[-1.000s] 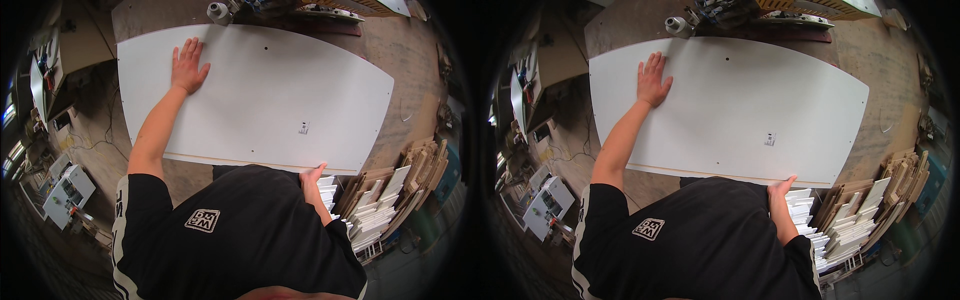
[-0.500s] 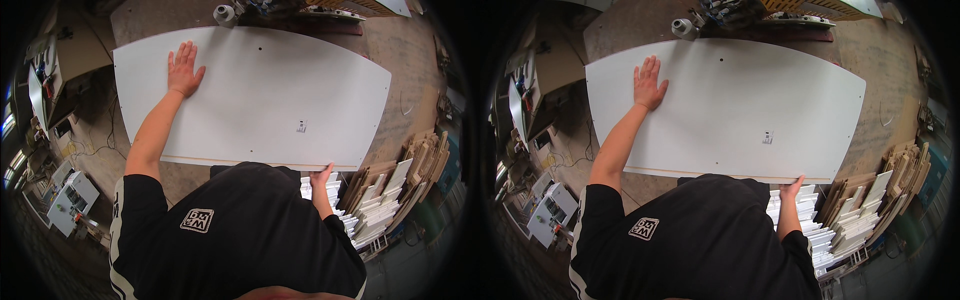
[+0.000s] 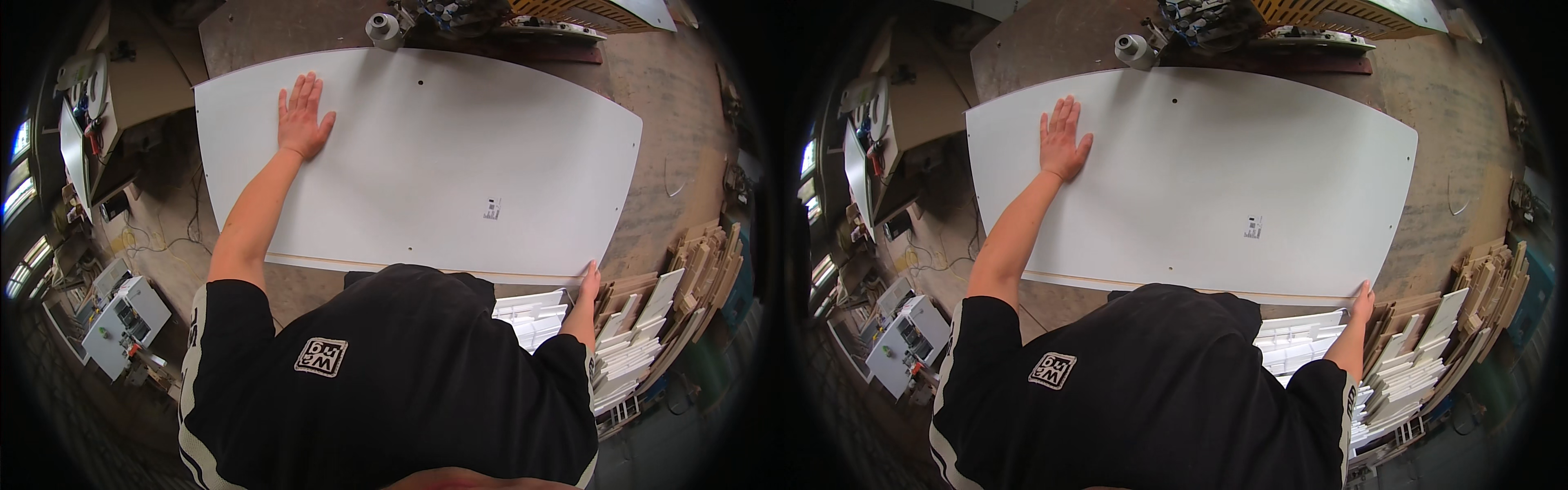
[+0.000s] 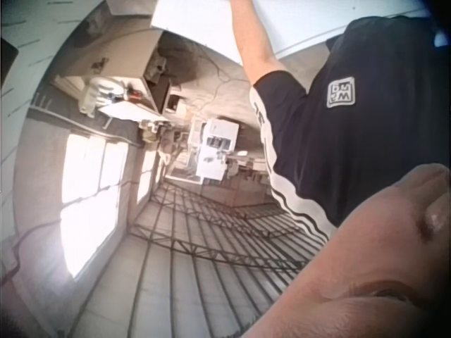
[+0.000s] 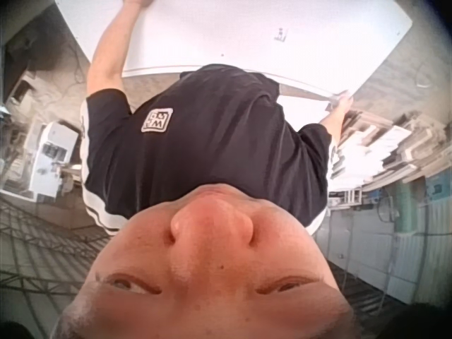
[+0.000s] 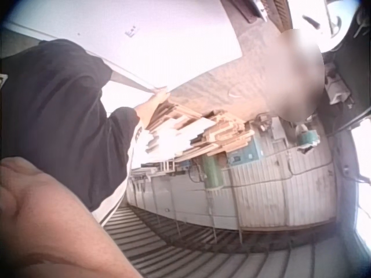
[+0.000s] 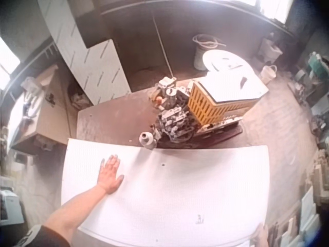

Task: The person picks up a white furniture panel from a stack, moves it to a workbench, and trims the edge of the panel with a hand tool.

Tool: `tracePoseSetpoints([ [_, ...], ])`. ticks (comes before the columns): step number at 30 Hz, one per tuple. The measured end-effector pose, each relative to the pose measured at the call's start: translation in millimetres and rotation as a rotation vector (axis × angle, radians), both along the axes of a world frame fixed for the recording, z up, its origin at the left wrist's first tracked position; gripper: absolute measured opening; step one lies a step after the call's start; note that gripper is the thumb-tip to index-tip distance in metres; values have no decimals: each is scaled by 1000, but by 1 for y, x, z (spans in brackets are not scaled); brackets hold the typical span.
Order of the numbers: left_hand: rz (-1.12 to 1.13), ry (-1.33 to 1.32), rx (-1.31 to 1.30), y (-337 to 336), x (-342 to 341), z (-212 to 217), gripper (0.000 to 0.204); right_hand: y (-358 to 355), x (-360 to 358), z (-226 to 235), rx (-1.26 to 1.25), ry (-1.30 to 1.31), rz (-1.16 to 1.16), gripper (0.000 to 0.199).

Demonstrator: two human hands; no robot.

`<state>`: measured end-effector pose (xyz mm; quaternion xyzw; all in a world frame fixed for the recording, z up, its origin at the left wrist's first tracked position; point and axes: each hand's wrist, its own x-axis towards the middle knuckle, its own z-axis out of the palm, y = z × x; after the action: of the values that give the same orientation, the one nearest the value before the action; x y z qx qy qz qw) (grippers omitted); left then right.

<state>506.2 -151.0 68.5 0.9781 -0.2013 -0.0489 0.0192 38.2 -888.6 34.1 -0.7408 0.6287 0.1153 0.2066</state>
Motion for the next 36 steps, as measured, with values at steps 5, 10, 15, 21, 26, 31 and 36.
tracePoseSetpoints([
  [5,24,-31,-3,1,-3,-6,74,-11,19,-6,172,63,-9,94],
  [10,-156,55,-57,-97,-7,-5,72,-26,8,-10,326,-31,-9,97],
  [15,-163,71,-63,-164,-21,2,69,-26,17,-6,340,15,22,102],
  [21,-129,55,-106,-159,-23,1,67,-21,28,-2,404,15,-53,103],
  [26,-129,21,-130,-160,-20,-6,66,-30,15,-11,526,-80,-212,100],
  [31,-111,21,-57,-151,-21,-5,63,-9,34,3,634,-85,-295,93],
  [36,-100,0,-104,-151,-17,-7,57,-10,17,-5,726,-159,-303,91],
])
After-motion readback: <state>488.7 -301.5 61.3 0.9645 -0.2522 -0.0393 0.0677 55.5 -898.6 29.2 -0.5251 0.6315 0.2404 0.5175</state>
